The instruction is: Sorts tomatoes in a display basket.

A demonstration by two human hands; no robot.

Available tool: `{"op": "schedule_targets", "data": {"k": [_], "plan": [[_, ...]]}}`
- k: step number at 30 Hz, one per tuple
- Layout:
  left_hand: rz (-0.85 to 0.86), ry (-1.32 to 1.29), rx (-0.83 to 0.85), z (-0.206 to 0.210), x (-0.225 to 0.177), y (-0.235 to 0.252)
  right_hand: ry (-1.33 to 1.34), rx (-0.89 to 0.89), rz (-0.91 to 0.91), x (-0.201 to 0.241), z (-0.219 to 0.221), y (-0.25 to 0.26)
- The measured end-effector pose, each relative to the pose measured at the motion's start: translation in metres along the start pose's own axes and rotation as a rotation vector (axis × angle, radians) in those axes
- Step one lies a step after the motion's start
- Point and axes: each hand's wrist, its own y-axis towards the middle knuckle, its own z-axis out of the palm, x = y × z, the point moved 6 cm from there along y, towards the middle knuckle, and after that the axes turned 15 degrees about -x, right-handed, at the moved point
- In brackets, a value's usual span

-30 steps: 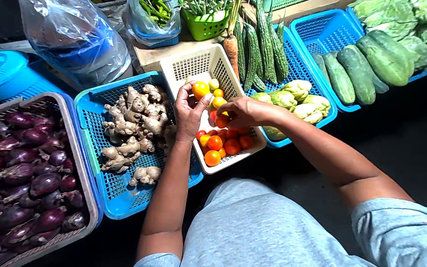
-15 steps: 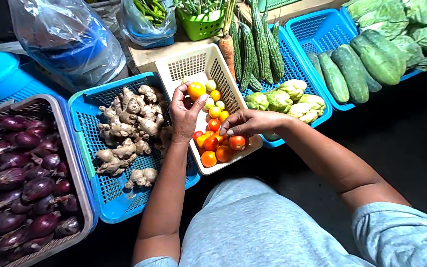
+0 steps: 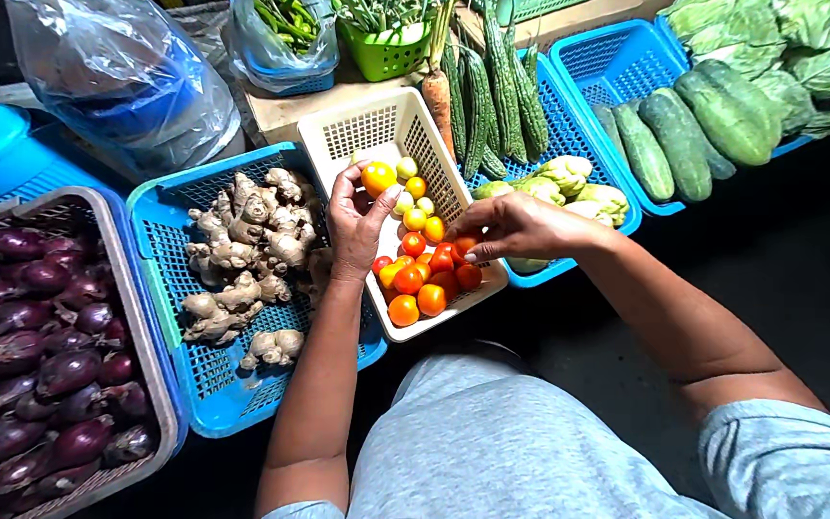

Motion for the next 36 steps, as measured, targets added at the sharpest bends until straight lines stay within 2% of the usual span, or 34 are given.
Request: {"op": "schedule_targets", "data": {"k": [4,7,15,17,23,27,31,36], "plan": [[0.01,-0.002,-0.001,0.001,-0.002,-0.001,-0.451,0.039,-0.149,0.0,0.017,-0.015],[0.005,-0.002,0.0,0.001,-0.002,-0.001,-0.581,0.138,-0.105,-0.01,0.03,-0.023],[0.003,0.003,-0.007,0.002,-0.003,-0.001,-0.626,0.139,-0.096,-0.005,0.03,-0.001],[0.005,-0.001,-0.011,0.001,-0.002,-0.001,-0.62,0.143,-0.085,-0.008,0.036,0.018],[0.024,-0.029,-0.042,-0.002,-0.001,0.001,-0.689,-0.006,0.04,-0.04,0.046,0.088],[0.015,-0.116,-0.074,-0.004,-0.004,0.001,-0.75,0.067,0.063,-0.049,0.067,0.106],[-0.039,-0.213,-0.151,-0.009,-0.006,0.003,-0.755,0.109,0.114,-0.044,0.069,0.102],[-0.126,-0.348,-0.245,-0.014,-0.004,0.006,-0.656,-0.078,0.081,-0.044,0.045,0.111]]}}
